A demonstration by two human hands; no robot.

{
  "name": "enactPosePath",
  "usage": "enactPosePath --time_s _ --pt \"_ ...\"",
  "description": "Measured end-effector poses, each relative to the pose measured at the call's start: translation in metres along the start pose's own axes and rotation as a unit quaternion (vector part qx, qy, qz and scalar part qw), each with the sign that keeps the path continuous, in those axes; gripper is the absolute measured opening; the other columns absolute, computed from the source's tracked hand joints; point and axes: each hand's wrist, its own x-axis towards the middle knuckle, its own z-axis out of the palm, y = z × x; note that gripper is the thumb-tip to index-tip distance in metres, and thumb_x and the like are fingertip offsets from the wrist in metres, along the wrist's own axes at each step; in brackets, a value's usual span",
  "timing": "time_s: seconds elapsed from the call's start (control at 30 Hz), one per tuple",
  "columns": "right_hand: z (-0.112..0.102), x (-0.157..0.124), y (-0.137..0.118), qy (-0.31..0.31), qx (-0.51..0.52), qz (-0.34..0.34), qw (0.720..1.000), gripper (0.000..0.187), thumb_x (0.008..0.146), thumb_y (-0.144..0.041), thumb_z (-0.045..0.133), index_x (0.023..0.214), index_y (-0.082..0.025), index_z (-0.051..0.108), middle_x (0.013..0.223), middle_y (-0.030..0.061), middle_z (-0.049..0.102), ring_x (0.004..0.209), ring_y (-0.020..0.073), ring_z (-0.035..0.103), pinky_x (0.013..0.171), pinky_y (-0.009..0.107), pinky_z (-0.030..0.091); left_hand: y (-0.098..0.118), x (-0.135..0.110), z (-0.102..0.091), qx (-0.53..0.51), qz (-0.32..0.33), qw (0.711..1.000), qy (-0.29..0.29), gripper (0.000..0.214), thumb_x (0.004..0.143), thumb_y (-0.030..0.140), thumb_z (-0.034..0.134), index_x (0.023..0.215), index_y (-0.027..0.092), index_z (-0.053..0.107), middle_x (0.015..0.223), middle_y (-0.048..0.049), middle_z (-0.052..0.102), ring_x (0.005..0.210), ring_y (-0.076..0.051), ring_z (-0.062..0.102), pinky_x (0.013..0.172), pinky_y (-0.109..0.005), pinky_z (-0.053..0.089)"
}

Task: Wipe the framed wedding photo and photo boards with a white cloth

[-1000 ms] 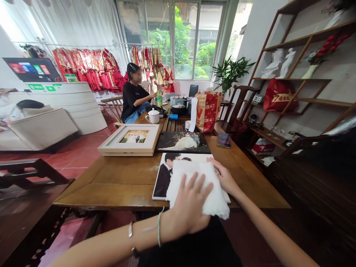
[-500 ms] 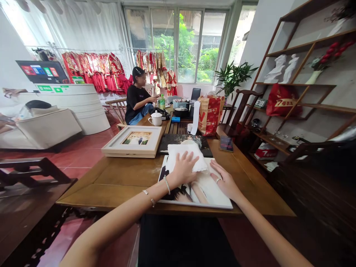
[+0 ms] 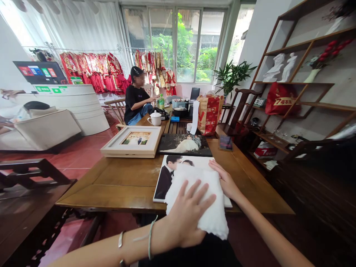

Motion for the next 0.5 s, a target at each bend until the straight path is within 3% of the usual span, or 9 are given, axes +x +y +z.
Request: enactPosePath --time_s 0.13,0.5 --pt "-0.001 -0.003 -0.007 -0.008 -0.008 0.005 1.0 0.044 0.079 -0.022 0.053 0.122 -0.024 0.061 0.14 0.0071 0.049 0.134 0.0248 0.039 0.113 0.049 0.027 -0.009 0.01 -0.003 0.009 -0.018 1.0 0.019 0.079 0.075 0.046 0.055 0.145 0.029 0.024 0.152 -0.0071 0.024 0.14 -0.032 0.015 0.11 -0.057 0.012" --pt "0.0 -0.013 -0.016 -0.008 -0.02 0.011 1.0 0.039 0.082 -0.027 0.053 0.12 -0.025 0.062 0.135 0.0071 0.055 0.131 0.0252 0.044 0.111 0.047 0.032 -0.062 0.075 -0.007 0.082 -0.114 0.989 0.034 0.061 0.085 0.041 0.049 0.142 0.025 0.033 0.148 -0.0097 0.032 0.136 -0.032 0.027 0.106 -0.057 0.023"
